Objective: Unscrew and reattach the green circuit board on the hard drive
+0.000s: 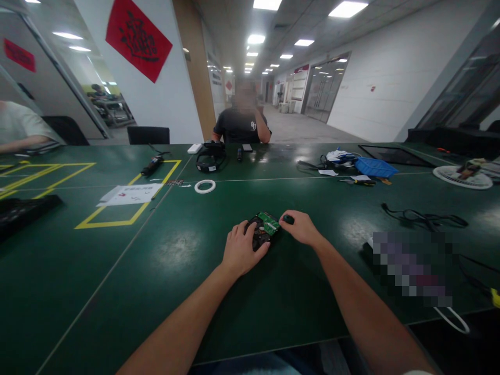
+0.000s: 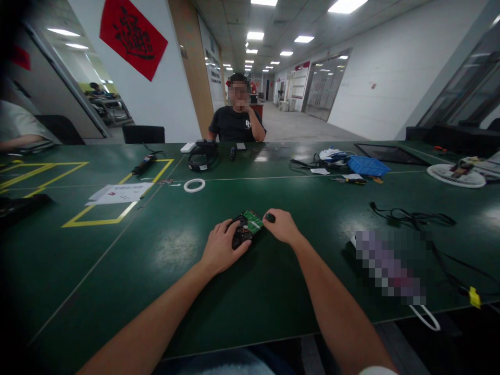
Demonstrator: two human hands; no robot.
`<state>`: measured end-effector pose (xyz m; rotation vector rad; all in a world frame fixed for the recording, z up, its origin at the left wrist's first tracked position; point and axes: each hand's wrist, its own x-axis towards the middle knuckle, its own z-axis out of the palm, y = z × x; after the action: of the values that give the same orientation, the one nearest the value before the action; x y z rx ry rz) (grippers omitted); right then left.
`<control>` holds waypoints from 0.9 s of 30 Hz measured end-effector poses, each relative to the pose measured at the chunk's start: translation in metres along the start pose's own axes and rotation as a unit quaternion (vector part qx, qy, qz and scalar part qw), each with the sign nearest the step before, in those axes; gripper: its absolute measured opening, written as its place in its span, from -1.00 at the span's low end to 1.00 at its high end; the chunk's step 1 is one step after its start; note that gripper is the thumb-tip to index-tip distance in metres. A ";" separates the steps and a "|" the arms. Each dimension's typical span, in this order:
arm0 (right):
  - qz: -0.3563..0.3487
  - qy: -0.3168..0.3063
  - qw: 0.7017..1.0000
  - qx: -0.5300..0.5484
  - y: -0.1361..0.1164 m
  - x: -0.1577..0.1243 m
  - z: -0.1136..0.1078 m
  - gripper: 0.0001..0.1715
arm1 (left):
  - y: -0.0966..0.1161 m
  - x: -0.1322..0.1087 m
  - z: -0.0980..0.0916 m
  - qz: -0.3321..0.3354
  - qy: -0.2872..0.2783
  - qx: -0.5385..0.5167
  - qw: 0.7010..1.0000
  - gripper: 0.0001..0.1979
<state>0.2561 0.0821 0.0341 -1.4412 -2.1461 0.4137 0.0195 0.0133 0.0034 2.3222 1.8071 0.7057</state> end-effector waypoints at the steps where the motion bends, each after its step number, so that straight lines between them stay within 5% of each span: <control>1: -0.011 -0.011 1.000 -0.003 -0.002 0.000 0.001 -0.82 | 0.000 0.000 0.000 0.000 -0.001 0.001 1.000 -0.30; 7: -0.019 -0.050 0.998 -0.040 -0.008 0.000 0.007 -0.84 | -0.001 0.001 0.000 0.000 -0.007 -0.008 1.000 -0.32; 20: -0.013 -0.032 0.999 -0.041 -0.007 -0.001 0.008 -0.84 | -0.001 0.002 0.001 0.003 -0.002 0.001 1.000 -0.32; 27: 0.077 0.090 0.992 0.034 0.002 0.003 -0.005 -0.61 | 0.005 0.000 -0.008 -0.003 0.003 0.007 1.000 -0.29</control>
<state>0.2595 0.0854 0.0382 -1.5497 -1.8693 0.3921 0.0203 0.0107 0.0120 2.3256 1.8252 0.7012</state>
